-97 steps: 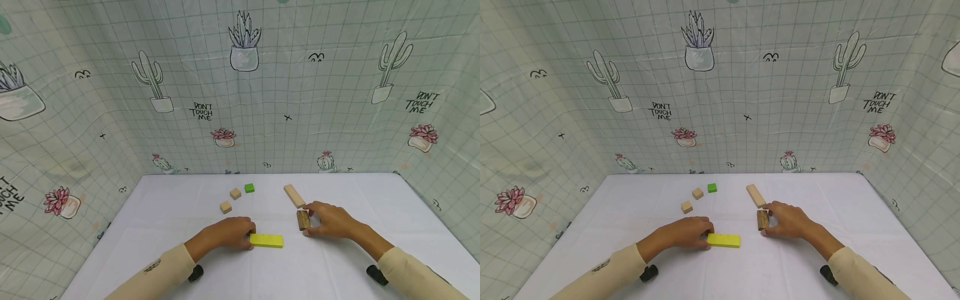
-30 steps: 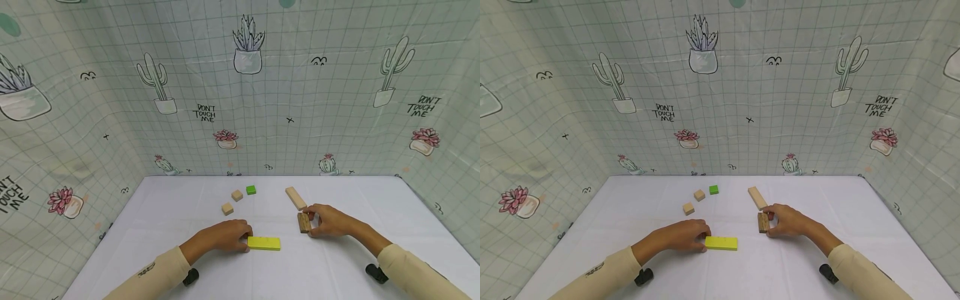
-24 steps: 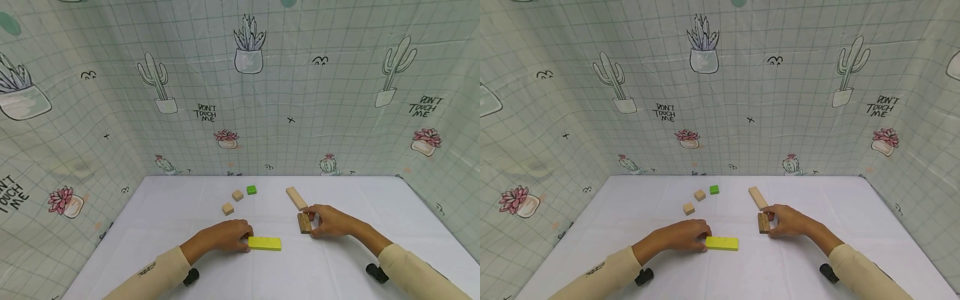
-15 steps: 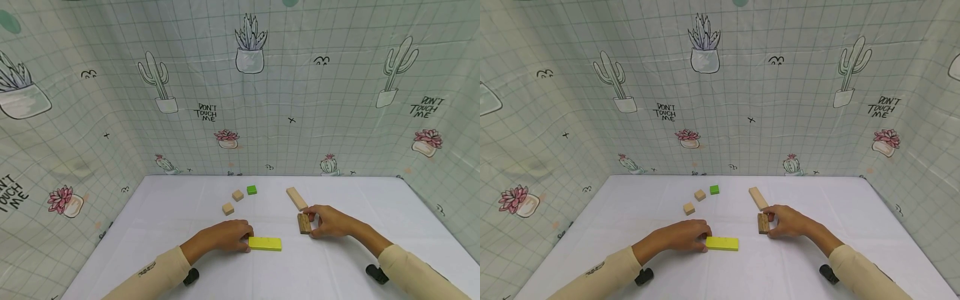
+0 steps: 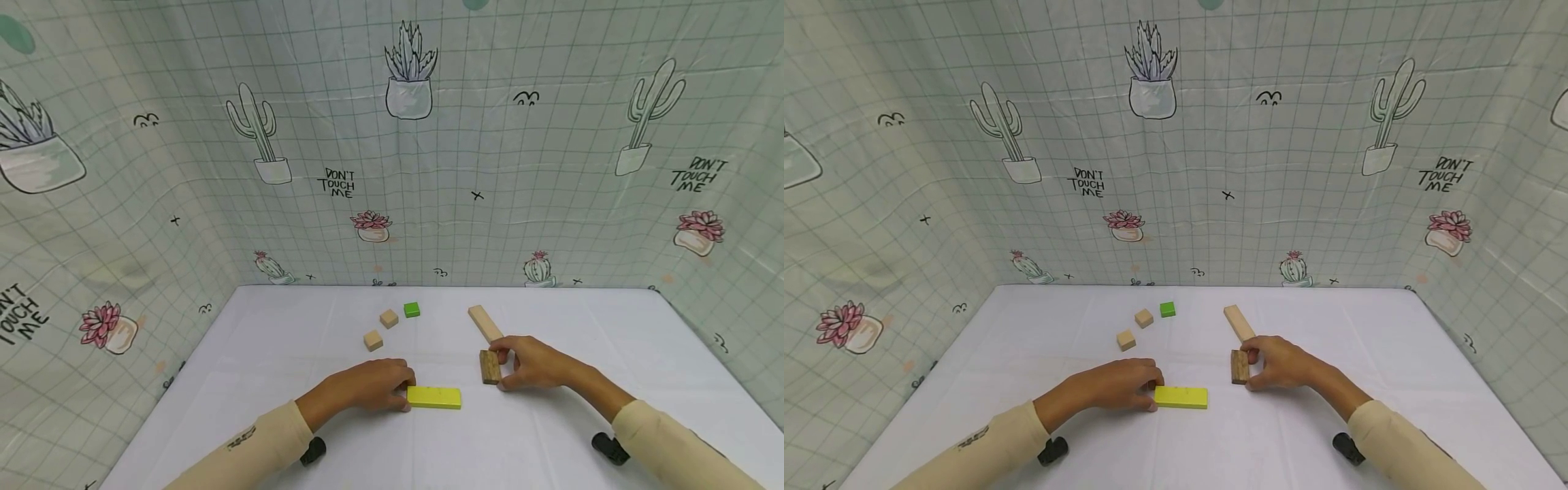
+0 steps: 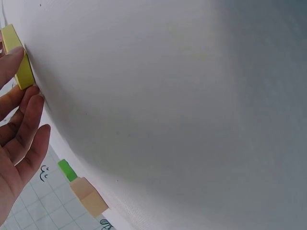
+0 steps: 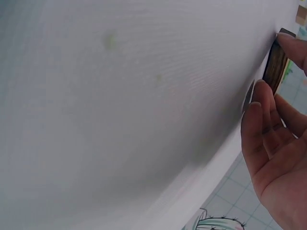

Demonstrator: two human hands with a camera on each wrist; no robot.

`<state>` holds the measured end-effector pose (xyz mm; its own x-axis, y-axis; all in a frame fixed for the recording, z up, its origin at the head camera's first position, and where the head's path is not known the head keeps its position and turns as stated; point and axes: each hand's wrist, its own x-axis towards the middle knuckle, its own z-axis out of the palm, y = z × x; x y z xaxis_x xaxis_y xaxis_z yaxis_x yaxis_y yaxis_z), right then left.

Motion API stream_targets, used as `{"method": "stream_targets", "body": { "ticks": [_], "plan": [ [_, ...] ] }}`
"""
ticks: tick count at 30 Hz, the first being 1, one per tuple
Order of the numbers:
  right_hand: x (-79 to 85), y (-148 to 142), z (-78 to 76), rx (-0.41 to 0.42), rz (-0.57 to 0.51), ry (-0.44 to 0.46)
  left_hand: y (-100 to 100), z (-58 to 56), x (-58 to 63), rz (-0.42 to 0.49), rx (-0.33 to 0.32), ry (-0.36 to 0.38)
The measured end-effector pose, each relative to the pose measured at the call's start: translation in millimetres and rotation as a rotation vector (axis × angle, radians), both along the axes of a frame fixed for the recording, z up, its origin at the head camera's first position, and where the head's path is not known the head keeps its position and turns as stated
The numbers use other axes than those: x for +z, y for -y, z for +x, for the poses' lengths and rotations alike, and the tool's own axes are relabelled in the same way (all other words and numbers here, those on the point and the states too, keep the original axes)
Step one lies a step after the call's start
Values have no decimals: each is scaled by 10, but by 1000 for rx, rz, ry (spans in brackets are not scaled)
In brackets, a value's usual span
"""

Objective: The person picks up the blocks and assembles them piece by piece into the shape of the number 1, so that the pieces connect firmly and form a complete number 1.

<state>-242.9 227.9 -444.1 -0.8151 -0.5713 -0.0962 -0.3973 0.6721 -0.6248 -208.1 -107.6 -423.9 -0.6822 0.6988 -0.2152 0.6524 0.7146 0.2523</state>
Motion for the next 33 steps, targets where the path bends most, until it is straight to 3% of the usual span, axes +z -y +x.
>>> {"method": "stream_targets", "body": {
  "ticks": [33],
  "plan": [
    [7, 84, -24, 3, 13, 21, -50, 17, -11, -4, 2, 13]
  ]
}}
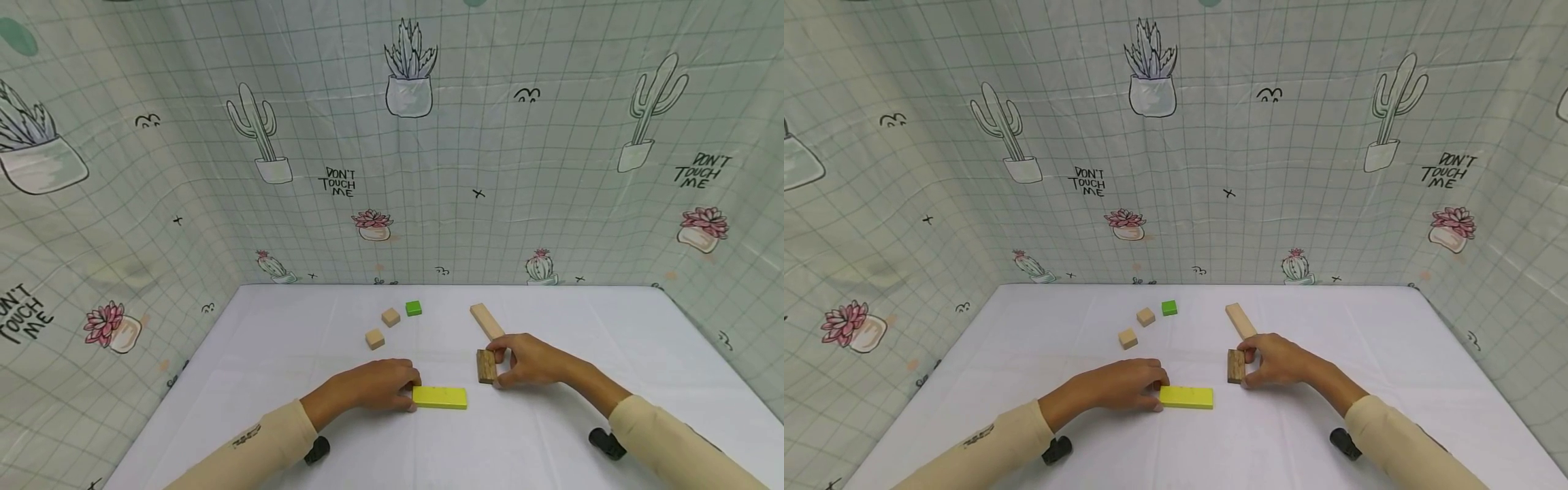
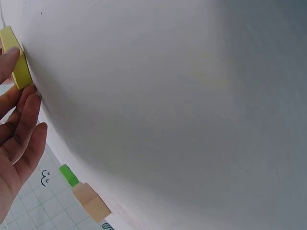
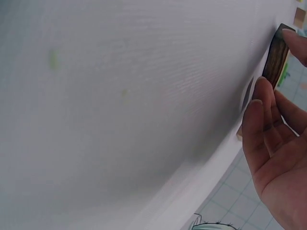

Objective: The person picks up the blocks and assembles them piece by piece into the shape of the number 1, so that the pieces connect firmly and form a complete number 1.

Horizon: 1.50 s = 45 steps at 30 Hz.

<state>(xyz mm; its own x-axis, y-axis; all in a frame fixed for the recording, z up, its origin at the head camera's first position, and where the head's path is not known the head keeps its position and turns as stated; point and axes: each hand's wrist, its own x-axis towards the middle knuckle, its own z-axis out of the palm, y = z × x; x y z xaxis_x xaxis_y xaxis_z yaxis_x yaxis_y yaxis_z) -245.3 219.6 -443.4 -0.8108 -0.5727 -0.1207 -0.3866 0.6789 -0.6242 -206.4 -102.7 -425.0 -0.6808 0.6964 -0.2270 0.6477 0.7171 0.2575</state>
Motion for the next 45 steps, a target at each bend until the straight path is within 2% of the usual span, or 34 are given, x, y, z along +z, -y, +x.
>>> {"method": "stream_targets", "body": {
  "ticks": [9, 19, 34, 45],
  "plan": [
    [25, 51, 5, 2, -13, 20, -4, 11, 15, 5, -5, 28],
    [25, 81, 4, -3, -8, 24, -78, 8, 1, -5, -72, -24],
    [33, 75, 13, -5, -3, 27, -188, -1, -22, 2, -130, -89],
    [3, 119, -15, 26, -39, 31, -207, 17, -31, -15, -94, -102]
  ]
}}
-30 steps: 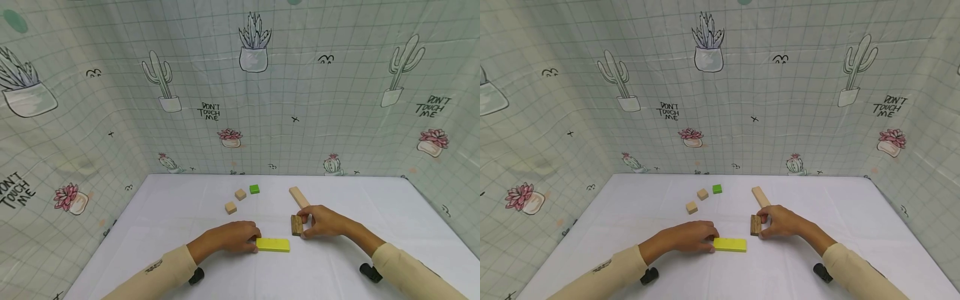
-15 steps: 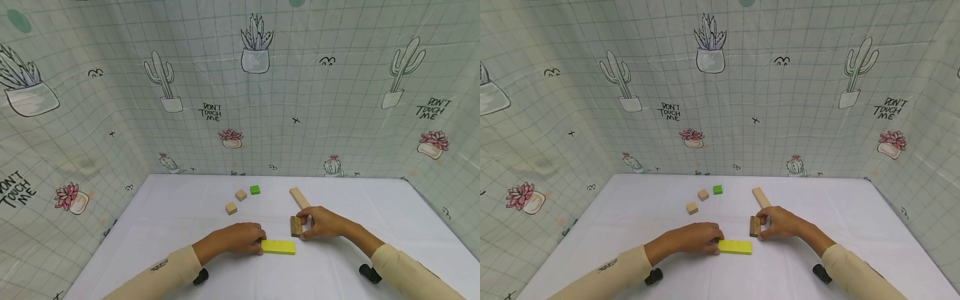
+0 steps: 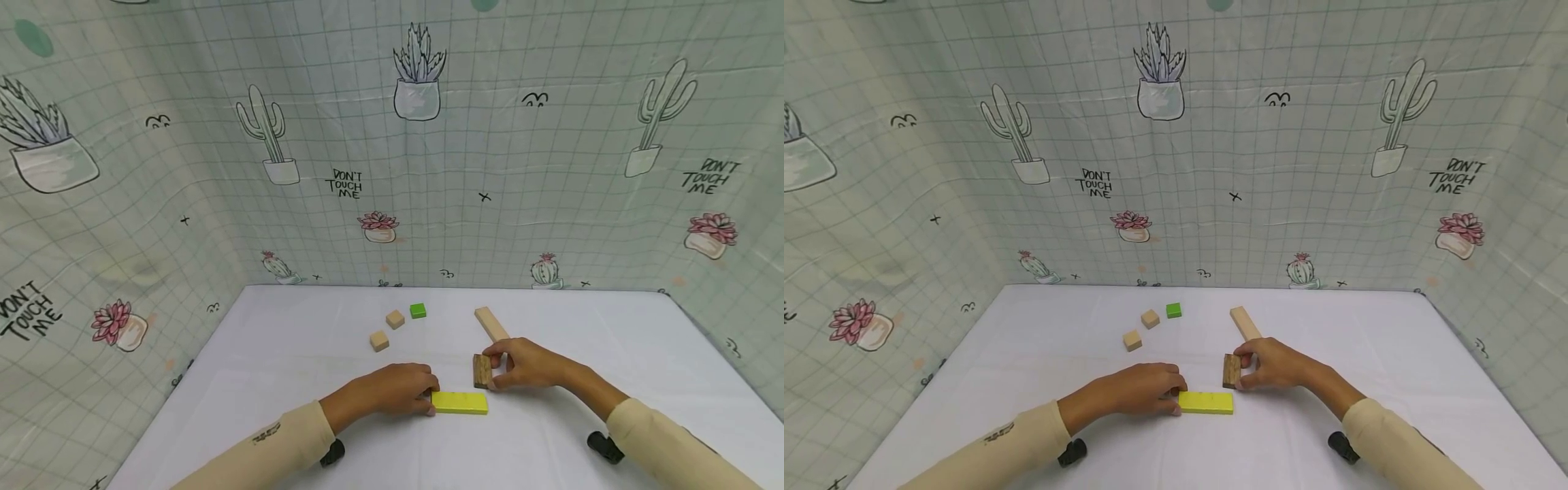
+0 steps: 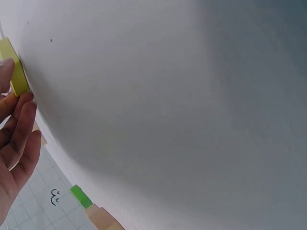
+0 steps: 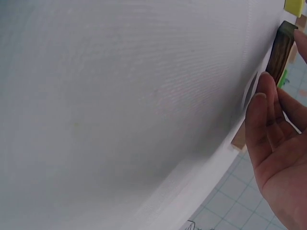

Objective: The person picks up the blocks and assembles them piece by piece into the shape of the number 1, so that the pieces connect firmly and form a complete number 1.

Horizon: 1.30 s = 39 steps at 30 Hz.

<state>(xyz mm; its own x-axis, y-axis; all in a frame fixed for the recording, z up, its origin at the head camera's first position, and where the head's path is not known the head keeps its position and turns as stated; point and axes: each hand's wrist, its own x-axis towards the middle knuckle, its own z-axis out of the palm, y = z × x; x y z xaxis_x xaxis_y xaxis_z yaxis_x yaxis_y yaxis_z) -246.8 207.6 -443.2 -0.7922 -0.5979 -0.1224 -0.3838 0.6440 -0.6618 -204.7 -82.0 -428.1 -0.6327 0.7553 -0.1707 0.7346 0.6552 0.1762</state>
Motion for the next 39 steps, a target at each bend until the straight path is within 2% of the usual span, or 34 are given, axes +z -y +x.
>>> {"method": "stream_targets", "body": {
  "ticks": [6, 16, 31, 39],
  "plan": [
    [-4, 4, -5, 5, 4, -5, -22, 4, -21, 14, 22, -6],
    [-1, 51, -22, 6, 2, -4, -34, 15, -43, 25, 48, -70],
    [-7, 115, -57, 38, 7, -39, -58, 12, -15, 8, 48, -56],
    [-10, 152, -54, 37, 10, -23, -73, 7, -25, 0, 58, -44]
  ]
}}
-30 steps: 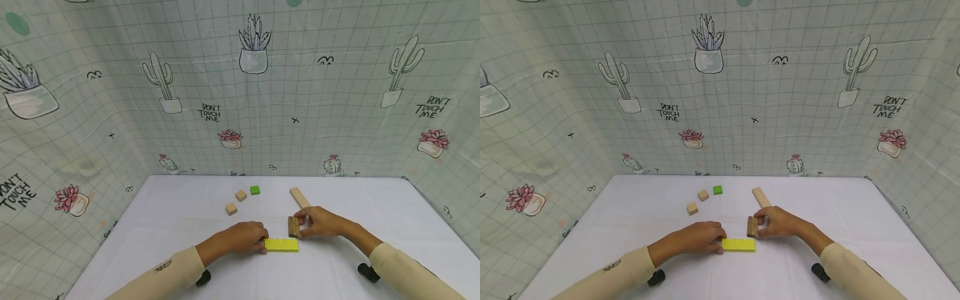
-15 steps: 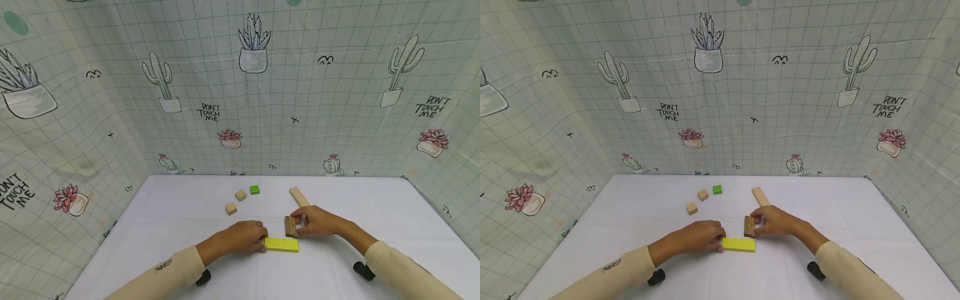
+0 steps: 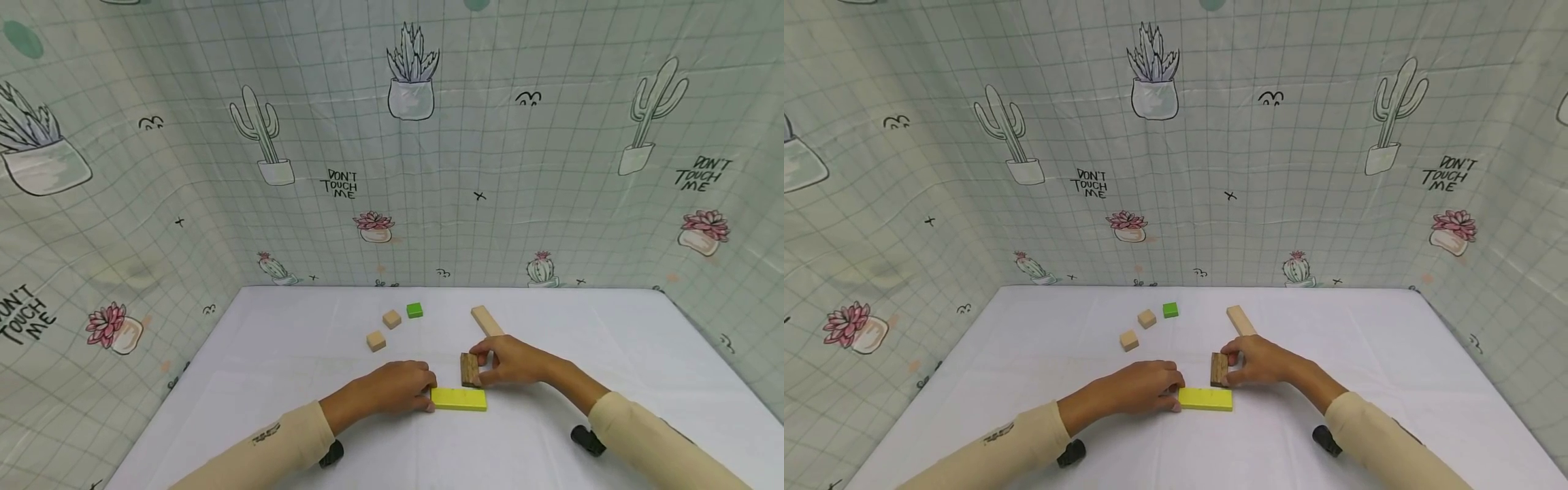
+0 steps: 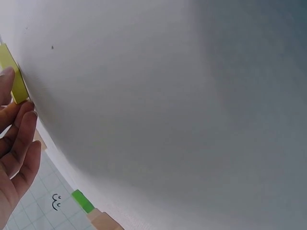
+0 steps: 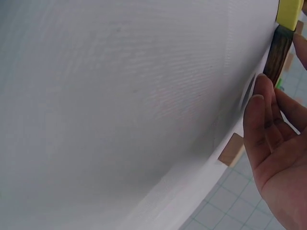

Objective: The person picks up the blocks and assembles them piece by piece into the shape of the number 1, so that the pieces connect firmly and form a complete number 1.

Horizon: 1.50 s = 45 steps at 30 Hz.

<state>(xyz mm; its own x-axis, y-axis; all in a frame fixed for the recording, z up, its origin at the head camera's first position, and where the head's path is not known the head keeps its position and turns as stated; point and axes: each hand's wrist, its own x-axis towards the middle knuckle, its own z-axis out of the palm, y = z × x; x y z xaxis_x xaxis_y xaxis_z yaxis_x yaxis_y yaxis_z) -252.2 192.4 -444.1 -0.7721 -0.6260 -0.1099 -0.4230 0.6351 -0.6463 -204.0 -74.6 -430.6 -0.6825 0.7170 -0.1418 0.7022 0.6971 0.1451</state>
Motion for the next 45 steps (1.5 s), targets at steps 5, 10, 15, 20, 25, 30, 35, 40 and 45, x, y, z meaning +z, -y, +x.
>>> {"method": "stream_targets", "body": {
  "ticks": [5, 10, 15, 20, 25, 30, 35, 40, 45],
  "plan": [
    [-2, 14, -9, 12, 0, -1, 4, -2, -8, -2, -1, -6],
    [1, 34, 6, 28, -16, -5, 3, 11, 11, -13, 6, 5],
    [1, 50, 10, 25, -5, -10, 1, 19, 19, -20, 8, 7],
    [16, 61, 14, 17, -8, 0, -3, 17, 18, -19, 5, 6],
    [15, 84, 20, 11, -2, 1, -9, 13, 19, -24, 15, 1],
    [9, 112, 23, 2, 0, 4, -13, 6, 6, -23, 8, 1],
    [22, 131, 26, 4, -3, 2, -14, 3, 2, -19, -3, -9],
    [36, 151, 34, 8, -8, 9, -8, 5, -2, -16, -7, -19],
    [40, 165, 39, 8, 4, 0, -7, 2, -7, -19, -11, -24]
  ]
}}
